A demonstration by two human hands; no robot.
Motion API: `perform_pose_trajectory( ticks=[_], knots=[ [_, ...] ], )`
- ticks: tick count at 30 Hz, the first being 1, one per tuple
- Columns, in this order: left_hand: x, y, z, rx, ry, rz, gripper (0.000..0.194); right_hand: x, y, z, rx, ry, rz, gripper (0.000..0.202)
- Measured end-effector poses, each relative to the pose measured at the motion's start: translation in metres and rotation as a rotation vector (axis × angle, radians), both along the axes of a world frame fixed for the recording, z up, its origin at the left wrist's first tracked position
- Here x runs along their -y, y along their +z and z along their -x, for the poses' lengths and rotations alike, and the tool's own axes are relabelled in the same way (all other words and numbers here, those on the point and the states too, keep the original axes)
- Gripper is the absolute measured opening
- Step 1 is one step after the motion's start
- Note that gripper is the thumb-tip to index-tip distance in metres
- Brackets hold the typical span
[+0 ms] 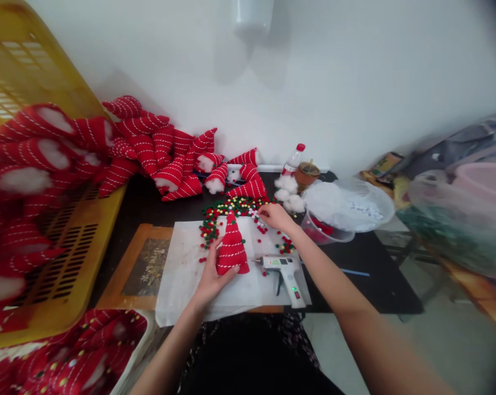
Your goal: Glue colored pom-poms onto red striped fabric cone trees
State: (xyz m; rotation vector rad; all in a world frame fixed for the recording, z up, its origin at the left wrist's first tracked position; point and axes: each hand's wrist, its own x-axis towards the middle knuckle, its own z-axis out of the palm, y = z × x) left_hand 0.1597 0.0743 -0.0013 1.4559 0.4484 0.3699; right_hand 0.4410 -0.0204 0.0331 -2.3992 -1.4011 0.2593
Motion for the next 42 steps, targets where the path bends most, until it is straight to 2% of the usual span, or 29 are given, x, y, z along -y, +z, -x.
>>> perform_pose_trajectory(
  ticks=[7, 11, 15, 20, 24, 27, 31, 35, 39, 42],
  knots=[
    [0.0, 0.0, -0.002, -0.005, 0.047, -0.014, 0.086, -0.03, 0.001, 0.006, 0.049, 0.048, 0.025, 0.023],
    [-0.001, 0.0, -0.001, -0.011, 0.061, 0.002, 0.087, -0.043, -0.002, 0.008, 0.072, 0.02, 0.089, 0.025],
    [-0.002, -0.002, -0.001, -0.01, 0.062, 0.002, 0.088, -0.045, -0.003, 0.009, 0.076, -0.017, 0.156, 0.025],
    [-0.001, -0.001, -0.001, 0.001, 0.052, 0.012, 0.088, -0.038, 0.002, 0.009, 0.041, -0.02, 0.145, 0.021],
    [-0.001, 0.001, -0.001, -0.001, 0.057, 0.018, 0.088, -0.023, 0.018, 0.021, -0.031, 0.007, 0.048, 0.017],
    [-0.001, 0.003, -0.001, 0.006, 0.057, 0.017, 0.088, -0.002, 0.037, 0.049, -0.112, 0.082, -0.053, 0.015],
    [0.0, 0.002, -0.002, 0.02, 0.06, 0.003, 0.086, 0.021, 0.053, 0.095, -0.29, 0.261, -0.355, 0.009],
    [-0.001, -0.001, -0.003, 0.009, 0.052, -0.037, 0.086, 0.025, 0.046, 0.115, -0.202, 0.371, -0.43, 0.008],
    [-0.002, -0.002, -0.001, 0.014, 0.045, -0.088, 0.084, 0.021, 0.033, 0.115, -0.109, 0.438, -0.448, 0.011],
    [-0.002, -0.003, 0.0, 0.004, 0.053, -0.117, 0.083, 0.022, 0.03, 0.117, -0.082, 0.455, -0.479, 0.015]
  ],
)
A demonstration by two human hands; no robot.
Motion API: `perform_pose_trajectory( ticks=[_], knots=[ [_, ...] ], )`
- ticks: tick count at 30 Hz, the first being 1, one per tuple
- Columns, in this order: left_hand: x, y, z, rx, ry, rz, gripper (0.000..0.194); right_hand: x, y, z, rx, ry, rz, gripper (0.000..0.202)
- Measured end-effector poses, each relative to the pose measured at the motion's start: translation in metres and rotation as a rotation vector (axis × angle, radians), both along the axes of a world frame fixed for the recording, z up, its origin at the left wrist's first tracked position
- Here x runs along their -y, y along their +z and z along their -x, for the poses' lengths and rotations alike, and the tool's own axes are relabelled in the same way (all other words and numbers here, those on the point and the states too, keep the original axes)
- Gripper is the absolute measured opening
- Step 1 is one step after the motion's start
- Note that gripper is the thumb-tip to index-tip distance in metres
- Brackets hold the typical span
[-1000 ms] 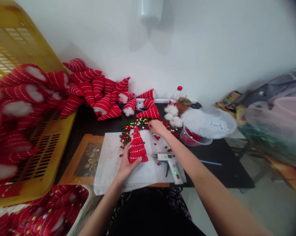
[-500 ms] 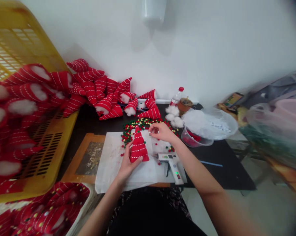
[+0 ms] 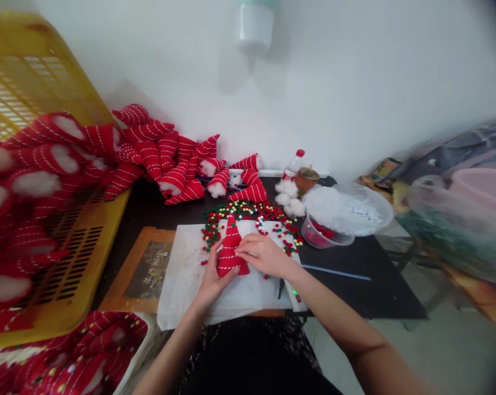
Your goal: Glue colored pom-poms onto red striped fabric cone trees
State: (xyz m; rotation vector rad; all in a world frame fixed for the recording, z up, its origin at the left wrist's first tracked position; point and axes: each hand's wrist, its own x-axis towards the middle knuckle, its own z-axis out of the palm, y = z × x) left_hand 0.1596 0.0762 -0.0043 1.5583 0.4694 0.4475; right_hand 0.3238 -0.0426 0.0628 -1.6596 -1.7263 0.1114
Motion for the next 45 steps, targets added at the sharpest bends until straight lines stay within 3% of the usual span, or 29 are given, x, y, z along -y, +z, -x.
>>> perform_pose_trajectory(
  ticks=[4, 7, 9, 11, 14, 20, 28, 33, 39, 45],
  knots=[
    [0.0, 0.0, -0.001, -0.012, 0.043, 0.011, 0.085, 0.009, 0.003, 0.001, -0.057, -0.026, -0.126, 0.02],
    [0.001, 0.003, -0.001, -0.025, 0.038, 0.079, 0.087, 0.022, 0.007, -0.018, -0.108, -0.234, -0.122, 0.023],
    [0.0, 0.005, -0.002, -0.031, 0.037, 0.107, 0.086, 0.034, 0.008, -0.041, -0.037, -0.479, 0.087, 0.025],
    [-0.001, 0.006, -0.002, -0.034, 0.036, 0.115, 0.086, 0.049, 0.008, -0.064, 0.105, -0.696, 0.397, 0.028],
    [-0.002, 0.005, -0.003, -0.047, 0.046, 0.107, 0.087, 0.073, 0.0, -0.085, 0.165, -0.794, 0.608, 0.03],
    [-0.002, 0.003, -0.003, -0.07, 0.044, 0.105, 0.088, 0.098, -0.028, -0.08, 0.163, -0.798, 0.714, 0.03],
    [-0.002, 0.001, -0.003, -0.049, 0.038, 0.124, 0.089, 0.091, -0.042, -0.089, 0.103, -0.749, 0.626, 0.021],
    [0.0, 0.0, 0.0, -0.017, 0.056, 0.23, 0.091, 0.08, -0.033, -0.075, 0.031, -0.698, 0.486, 0.018],
    [0.002, 0.001, 0.001, 0.042, 0.063, 0.308, 0.082, 0.05, -0.009, -0.024, -0.265, -0.409, 0.001, 0.011],
    [0.003, -0.001, 0.001, 0.075, 0.081, 0.39, 0.085, 0.025, -0.003, 0.004, -0.323, -0.292, -0.028, 0.012]
  ],
)
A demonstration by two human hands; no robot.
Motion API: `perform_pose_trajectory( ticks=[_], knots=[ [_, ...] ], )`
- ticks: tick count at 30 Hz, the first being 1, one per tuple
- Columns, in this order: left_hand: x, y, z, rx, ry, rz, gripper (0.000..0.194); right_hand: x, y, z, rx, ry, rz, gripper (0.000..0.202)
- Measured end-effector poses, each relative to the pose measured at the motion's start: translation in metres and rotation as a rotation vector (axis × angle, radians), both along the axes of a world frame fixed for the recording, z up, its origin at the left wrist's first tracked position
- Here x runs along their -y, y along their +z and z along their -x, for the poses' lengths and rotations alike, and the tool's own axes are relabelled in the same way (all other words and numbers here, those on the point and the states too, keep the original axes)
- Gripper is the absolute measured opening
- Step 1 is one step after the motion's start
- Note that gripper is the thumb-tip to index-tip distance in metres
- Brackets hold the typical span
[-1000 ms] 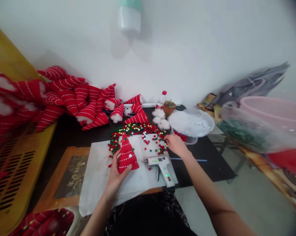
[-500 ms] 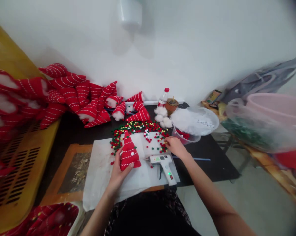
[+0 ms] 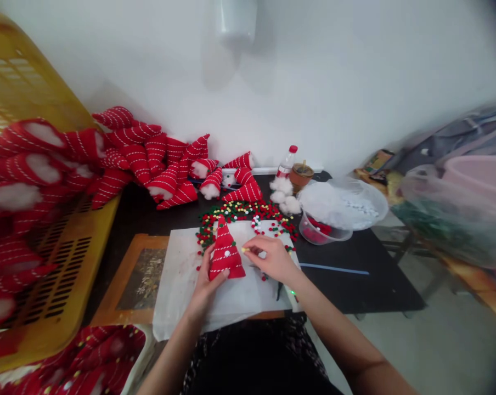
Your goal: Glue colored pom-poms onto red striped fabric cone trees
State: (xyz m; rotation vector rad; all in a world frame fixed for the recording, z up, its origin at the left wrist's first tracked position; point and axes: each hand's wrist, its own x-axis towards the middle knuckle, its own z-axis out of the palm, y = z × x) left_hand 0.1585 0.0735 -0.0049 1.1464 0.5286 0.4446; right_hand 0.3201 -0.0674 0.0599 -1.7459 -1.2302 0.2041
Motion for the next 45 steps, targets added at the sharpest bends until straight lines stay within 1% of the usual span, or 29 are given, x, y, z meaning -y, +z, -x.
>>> perform_pose_trajectory(
  ticks=[5, 11, 14, 22, 25, 28, 29, 31, 34, 37, 41, 43, 45],
  knots=[
    [-0.001, -0.001, 0.001, 0.0, -0.037, -0.029, 0.085, -0.005, -0.005, 0.005, 0.036, 0.015, -0.008, 0.011],
    [-0.001, -0.001, 0.0, -0.025, -0.048, -0.125, 0.086, -0.006, -0.007, 0.006, 0.099, -0.013, 0.037, 0.011],
    [-0.001, -0.002, 0.001, -0.029, -0.062, -0.16, 0.086, -0.007, -0.007, 0.005, 0.161, -0.006, 0.027, 0.013],
    [-0.003, -0.005, 0.002, -0.001, -0.09, -0.156, 0.088, -0.005, -0.012, 0.006, 0.262, 0.054, -0.025, 0.02],
    [-0.002, -0.003, 0.001, -0.021, -0.081, -0.179, 0.087, 0.0, -0.008, 0.003, 0.232, -0.026, -0.057, 0.021],
    [0.0, 0.002, -0.001, -0.061, -0.065, -0.215, 0.086, 0.003, 0.003, 0.002, 0.167, -0.102, -0.122, 0.017],
    [0.0, 0.003, -0.001, -0.075, -0.06, -0.235, 0.084, 0.003, 0.008, 0.003, 0.148, -0.098, -0.141, 0.016],
    [0.0, 0.003, -0.003, -0.099, -0.044, -0.305, 0.082, 0.0, 0.016, 0.009, 0.126, -0.047, -0.161, 0.016],
    [-0.001, -0.001, -0.005, -0.128, -0.011, -0.448, 0.08, -0.011, 0.019, 0.022, 0.166, 0.053, -0.137, 0.02],
    [-0.003, -0.007, -0.006, -0.12, 0.002, -0.545, 0.08, -0.024, 0.011, 0.032, 0.284, 0.117, -0.095, 0.022],
    [-0.005, -0.012, -0.006, -0.085, -0.001, -0.572, 0.081, -0.036, -0.004, 0.037, 0.405, 0.139, -0.042, 0.023],
    [-0.004, -0.012, -0.006, -0.082, 0.0, -0.569, 0.08, -0.037, -0.006, 0.037, 0.443, 0.145, -0.015, 0.024],
    [-0.004, -0.011, -0.006, -0.083, -0.005, -0.568, 0.08, -0.035, -0.004, 0.036, 0.469, 0.141, -0.019, 0.023]
  ],
)
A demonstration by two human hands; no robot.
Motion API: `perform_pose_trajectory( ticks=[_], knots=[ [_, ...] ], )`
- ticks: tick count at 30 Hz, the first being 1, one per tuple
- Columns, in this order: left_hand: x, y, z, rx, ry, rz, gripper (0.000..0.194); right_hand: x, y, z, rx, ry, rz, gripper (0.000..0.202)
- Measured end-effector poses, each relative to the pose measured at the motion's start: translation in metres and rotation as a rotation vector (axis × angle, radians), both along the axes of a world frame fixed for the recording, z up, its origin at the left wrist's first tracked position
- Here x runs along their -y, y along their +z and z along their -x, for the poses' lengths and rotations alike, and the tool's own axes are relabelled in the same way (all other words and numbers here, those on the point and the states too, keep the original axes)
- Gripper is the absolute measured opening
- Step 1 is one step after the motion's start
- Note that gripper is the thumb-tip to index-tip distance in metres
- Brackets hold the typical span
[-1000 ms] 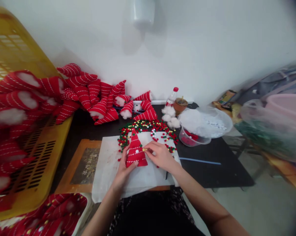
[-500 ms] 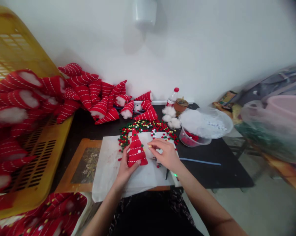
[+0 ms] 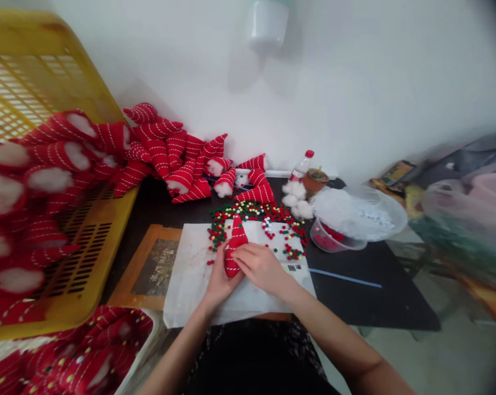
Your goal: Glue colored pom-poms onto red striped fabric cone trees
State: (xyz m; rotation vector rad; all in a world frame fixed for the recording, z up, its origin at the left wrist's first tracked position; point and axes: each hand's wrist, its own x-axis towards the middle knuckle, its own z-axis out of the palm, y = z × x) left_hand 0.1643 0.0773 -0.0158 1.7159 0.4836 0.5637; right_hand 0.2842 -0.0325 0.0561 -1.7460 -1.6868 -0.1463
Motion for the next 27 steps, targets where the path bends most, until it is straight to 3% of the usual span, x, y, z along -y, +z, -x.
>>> perform_pose_trajectory(
  ticks=[7, 16, 23, 27],
  knots=[
    [0.002, 0.004, 0.001, -0.022, 0.01, 0.012, 0.082, 0.013, 0.022, -0.006, -0.092, -0.065, -0.15, 0.026],
    [0.001, 0.002, 0.002, 0.001, 0.002, 0.005, 0.08, 0.007, 0.008, 0.003, 0.031, 0.035, -0.078, 0.023],
    [0.004, 0.009, 0.003, -0.019, -0.069, 0.122, 0.084, 0.004, 0.014, -0.028, -0.112, -0.2, -0.188, 0.015],
    [0.005, 0.008, 0.004, 0.002, -0.077, 0.12, 0.084, -0.004, 0.008, -0.038, -0.116, -0.19, -0.2, 0.013]
  ],
)
